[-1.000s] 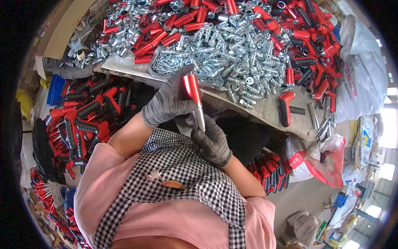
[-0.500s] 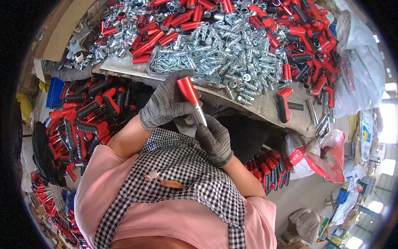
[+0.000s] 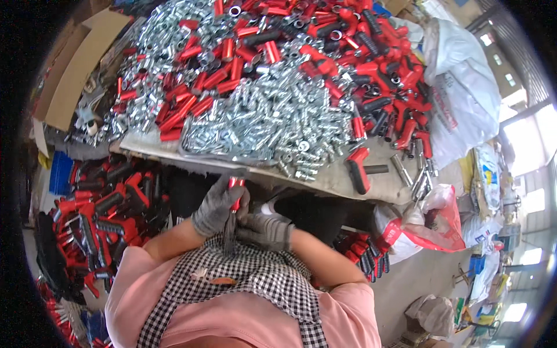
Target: Assembling hand tools by inserting metal rods into red plastic sleeves.
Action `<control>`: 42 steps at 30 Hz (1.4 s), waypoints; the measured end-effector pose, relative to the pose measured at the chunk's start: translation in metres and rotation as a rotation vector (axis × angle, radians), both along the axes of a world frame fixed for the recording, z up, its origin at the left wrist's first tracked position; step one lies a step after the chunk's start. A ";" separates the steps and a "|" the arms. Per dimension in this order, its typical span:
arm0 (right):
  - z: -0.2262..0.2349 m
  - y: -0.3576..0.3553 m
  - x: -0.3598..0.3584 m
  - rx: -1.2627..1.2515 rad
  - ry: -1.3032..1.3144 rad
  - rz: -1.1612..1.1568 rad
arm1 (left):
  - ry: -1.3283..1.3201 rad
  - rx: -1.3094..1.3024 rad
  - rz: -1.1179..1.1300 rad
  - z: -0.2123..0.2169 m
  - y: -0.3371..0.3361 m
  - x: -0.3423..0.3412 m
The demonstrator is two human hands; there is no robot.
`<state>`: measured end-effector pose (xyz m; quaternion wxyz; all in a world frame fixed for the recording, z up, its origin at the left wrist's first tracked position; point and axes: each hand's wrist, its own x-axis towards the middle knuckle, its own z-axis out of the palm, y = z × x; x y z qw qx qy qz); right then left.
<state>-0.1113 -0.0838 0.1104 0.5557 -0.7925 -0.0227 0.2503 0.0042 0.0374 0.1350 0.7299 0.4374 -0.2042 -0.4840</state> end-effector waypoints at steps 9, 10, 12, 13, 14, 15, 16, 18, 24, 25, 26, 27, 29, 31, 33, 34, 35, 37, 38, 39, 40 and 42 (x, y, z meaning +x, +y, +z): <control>0.125 -0.263 0.085 -1.175 -0.510 -0.766 | 0.272 0.247 -0.275 -0.008 0.014 0.002; 0.119 -0.288 0.097 -1.312 -0.508 -0.717 | 0.270 0.216 -0.318 -0.014 0.011 0.001; 0.103 -0.310 0.119 -1.490 -0.605 -0.589 | 0.259 0.177 -0.341 -0.018 0.011 0.006; 0.102 -0.318 0.128 -1.489 -0.611 -0.586 | 0.217 0.177 -0.324 -0.017 0.012 0.009; 0.104 -0.323 0.137 -1.476 -0.566 -0.496 | 0.179 0.180 -0.303 -0.016 0.014 0.010; 0.105 -0.327 0.145 -1.463 -0.520 -0.409 | 0.179 0.179 -0.297 -0.014 0.013 0.011; 0.105 -0.331 0.149 -1.411 -0.490 -0.393 | 0.085 0.186 -0.247 -0.011 0.011 0.014; 0.095 -0.335 0.151 -1.512 -0.519 -0.386 | -0.006 0.210 -0.148 -0.002 0.009 0.017; 0.158 -0.277 0.108 -1.668 -0.343 -0.523 | -0.789 0.296 -0.045 0.003 0.004 0.029; 0.166 -0.267 0.099 -1.601 -0.324 -0.514 | -0.871 0.247 -0.010 0.000 0.004 0.031; 0.157 -0.252 0.075 -1.307 -0.776 -0.721 | -0.950 0.196 0.019 -0.003 0.004 0.032; 0.160 -0.228 0.057 -0.980 -0.670 -0.750 | -0.966 0.241 0.005 0.000 0.004 0.032; 0.149 -0.172 0.025 -0.622 -0.660 -0.649 | -1.081 0.288 -0.036 -0.007 0.001 0.032; 0.129 -0.123 -0.002 -0.542 -0.710 -0.411 | -1.215 0.317 -0.132 0.001 -0.006 0.028; 0.113 -0.089 -0.016 -0.571 -0.657 -0.257 | -1.292 0.340 -0.204 -0.001 -0.012 0.018; 0.101 -0.078 -0.022 -0.654 -0.642 -0.229 | -1.374 0.356 -0.256 -0.003 -0.015 0.014; 0.095 -0.075 -0.026 -0.654 -0.633 -0.254 | -1.424 0.302 -0.270 -0.006 -0.016 0.012; 0.085 -0.073 -0.034 -0.505 -0.865 -0.262 | -1.363 0.304 -0.350 -0.011 -0.016 0.006; 0.076 -0.072 -0.041 -0.448 -0.807 -0.279 | -1.296 0.315 -0.396 -0.013 -0.016 0.004; 0.067 -0.072 -0.048 -0.451 -0.805 -0.291 | -1.299 0.310 -0.407 -0.013 -0.016 0.003; 0.059 -0.072 -0.055 -0.465 -0.758 -0.273 | -1.243 0.274 -0.438 -0.013 -0.015 0.001; 0.057 -0.077 -0.061 -0.474 -0.713 -0.237 | -1.182 0.246 -0.453 -0.011 -0.015 -0.002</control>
